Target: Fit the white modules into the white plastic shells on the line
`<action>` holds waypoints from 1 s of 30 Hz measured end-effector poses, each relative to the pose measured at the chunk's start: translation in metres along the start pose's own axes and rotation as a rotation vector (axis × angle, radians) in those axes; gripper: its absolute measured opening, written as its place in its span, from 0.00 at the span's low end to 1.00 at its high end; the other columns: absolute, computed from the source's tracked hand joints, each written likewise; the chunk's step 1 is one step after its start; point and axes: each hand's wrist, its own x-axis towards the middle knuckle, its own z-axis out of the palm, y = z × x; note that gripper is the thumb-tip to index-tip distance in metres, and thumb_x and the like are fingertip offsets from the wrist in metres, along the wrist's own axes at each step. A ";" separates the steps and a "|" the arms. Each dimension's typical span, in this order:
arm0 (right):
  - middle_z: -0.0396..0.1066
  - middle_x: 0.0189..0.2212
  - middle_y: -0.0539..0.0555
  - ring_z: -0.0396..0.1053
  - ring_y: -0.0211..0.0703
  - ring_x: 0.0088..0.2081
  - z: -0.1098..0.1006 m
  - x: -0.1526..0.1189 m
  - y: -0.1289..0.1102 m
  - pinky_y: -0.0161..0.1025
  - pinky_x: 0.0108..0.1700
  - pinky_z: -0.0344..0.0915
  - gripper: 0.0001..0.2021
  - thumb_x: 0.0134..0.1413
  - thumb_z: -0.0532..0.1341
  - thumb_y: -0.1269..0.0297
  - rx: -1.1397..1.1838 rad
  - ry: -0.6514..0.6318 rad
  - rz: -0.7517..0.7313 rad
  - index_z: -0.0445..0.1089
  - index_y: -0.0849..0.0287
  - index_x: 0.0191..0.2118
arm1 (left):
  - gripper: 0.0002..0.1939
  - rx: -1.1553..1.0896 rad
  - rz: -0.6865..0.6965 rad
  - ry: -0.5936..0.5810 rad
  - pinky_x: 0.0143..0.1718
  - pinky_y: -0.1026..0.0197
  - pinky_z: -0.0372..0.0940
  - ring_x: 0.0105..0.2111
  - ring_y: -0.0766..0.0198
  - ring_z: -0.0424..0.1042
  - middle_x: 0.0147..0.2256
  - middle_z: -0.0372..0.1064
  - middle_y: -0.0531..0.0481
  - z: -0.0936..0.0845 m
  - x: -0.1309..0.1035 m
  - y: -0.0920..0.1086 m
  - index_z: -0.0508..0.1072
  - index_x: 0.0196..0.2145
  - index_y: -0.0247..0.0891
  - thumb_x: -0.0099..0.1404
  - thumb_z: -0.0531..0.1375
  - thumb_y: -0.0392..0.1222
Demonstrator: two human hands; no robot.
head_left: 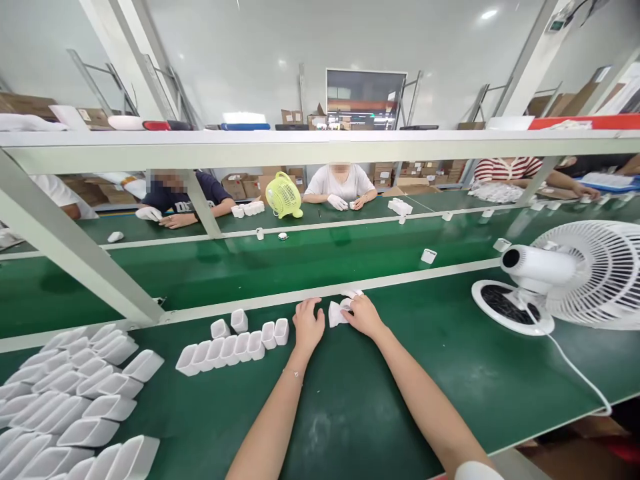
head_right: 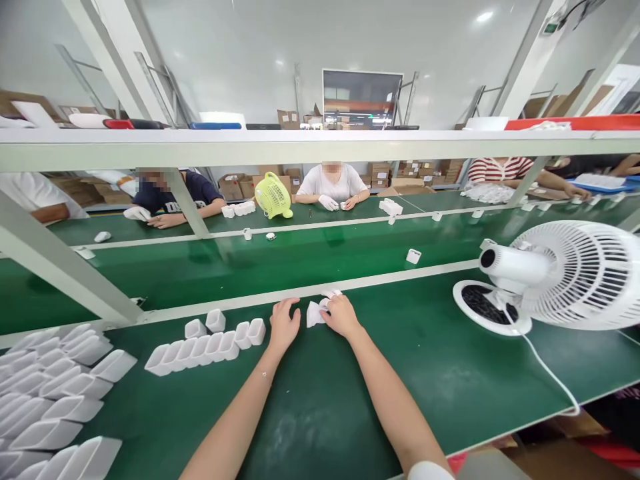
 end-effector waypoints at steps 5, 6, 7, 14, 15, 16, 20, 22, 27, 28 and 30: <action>0.67 0.51 0.57 0.66 0.47 0.52 -0.003 0.002 0.007 0.51 0.54 0.64 0.10 0.63 0.60 0.61 -0.022 0.077 0.074 0.70 0.61 0.45 | 0.12 0.015 0.012 -0.005 0.52 0.46 0.57 0.53 0.52 0.62 0.48 0.71 0.47 0.001 0.000 0.001 0.72 0.42 0.41 0.64 0.54 0.31; 0.66 0.52 0.57 0.65 0.48 0.53 -0.004 0.001 0.007 0.52 0.55 0.63 0.10 0.62 0.60 0.61 -0.020 0.096 0.078 0.70 0.61 0.45 | 0.11 0.026 0.012 -0.005 0.53 0.45 0.56 0.53 0.52 0.63 0.47 0.71 0.47 0.002 0.000 0.002 0.73 0.40 0.42 0.63 0.55 0.32; 0.65 0.54 0.58 0.62 0.50 0.56 -0.006 0.001 0.006 0.53 0.57 0.61 0.10 0.61 0.60 0.61 -0.015 0.116 0.077 0.70 0.61 0.45 | 0.10 0.040 0.011 -0.005 0.53 0.44 0.54 0.53 0.52 0.62 0.46 0.71 0.48 0.003 -0.001 0.002 0.73 0.38 0.42 0.62 0.56 0.32; 0.52 0.65 0.54 0.40 0.59 0.67 -0.014 -0.006 0.019 0.55 0.62 0.51 0.07 0.50 0.63 0.69 0.026 0.114 0.038 0.73 0.57 0.37 | 0.06 0.142 0.007 0.014 0.57 0.32 0.42 0.55 0.50 0.59 0.48 0.69 0.48 0.005 -0.004 0.003 0.74 0.28 0.42 0.61 0.60 0.35; 0.53 0.64 0.54 0.41 0.59 0.67 -0.014 -0.006 0.022 0.55 0.62 0.52 0.06 0.50 0.62 0.69 0.029 0.099 0.041 0.74 0.56 0.36 | 0.05 0.154 0.014 0.017 0.58 0.31 0.40 0.56 0.49 0.58 0.49 0.68 0.48 0.006 -0.004 0.003 0.74 0.27 0.42 0.60 0.61 0.36; 0.55 0.64 0.55 0.42 0.59 0.67 -0.013 -0.006 0.024 0.55 0.62 0.53 0.06 0.51 0.61 0.69 0.032 0.088 0.047 0.74 0.56 0.35 | 0.04 0.165 0.025 0.019 0.58 0.31 0.38 0.57 0.48 0.57 0.49 0.68 0.48 0.006 -0.005 0.003 0.75 0.27 0.42 0.60 0.61 0.38; 0.61 0.59 0.58 0.45 0.59 0.66 -0.009 -0.003 0.027 0.56 0.61 0.54 0.06 0.56 0.60 0.68 0.045 0.075 0.065 0.76 0.57 0.35 | 0.03 0.206 0.088 0.009 0.60 0.32 0.37 0.58 0.47 0.55 0.52 0.66 0.47 0.007 -0.009 0.005 0.75 0.28 0.42 0.59 0.63 0.41; 0.63 0.58 0.58 0.46 0.58 0.66 -0.009 -0.003 0.025 0.55 0.61 0.54 0.07 0.56 0.59 0.68 0.054 0.070 0.056 0.76 0.57 0.34 | 0.02 0.218 0.115 0.001 0.60 0.32 0.37 0.58 0.48 0.56 0.52 0.66 0.47 0.008 -0.011 0.006 0.75 0.29 0.42 0.59 0.63 0.40; 0.59 0.61 0.57 0.44 0.57 0.67 -0.011 -0.003 0.014 0.54 0.63 0.52 0.08 0.59 0.58 0.63 0.074 0.094 0.023 0.75 0.56 0.38 | 0.06 0.235 0.133 0.033 0.59 0.37 0.46 0.56 0.50 0.58 0.51 0.67 0.46 0.006 -0.012 0.007 0.74 0.37 0.42 0.61 0.61 0.37; 0.57 0.62 0.57 0.44 0.57 0.67 -0.011 -0.002 0.012 0.55 0.63 0.50 0.08 0.59 0.58 0.62 0.079 0.102 0.015 0.74 0.56 0.39 | 0.09 0.240 0.135 0.042 0.58 0.39 0.48 0.56 0.50 0.59 0.51 0.67 0.46 0.006 -0.012 0.007 0.73 0.40 0.42 0.61 0.60 0.37; 0.55 0.64 0.57 0.43 0.58 0.67 -0.011 0.000 0.011 0.55 0.63 0.49 0.08 0.56 0.60 0.63 0.093 0.101 -0.002 0.73 0.57 0.40 | 0.10 0.250 0.143 0.047 0.57 0.42 0.50 0.55 0.51 0.59 0.50 0.67 0.46 0.007 -0.009 0.007 0.72 0.42 0.41 0.60 0.59 0.35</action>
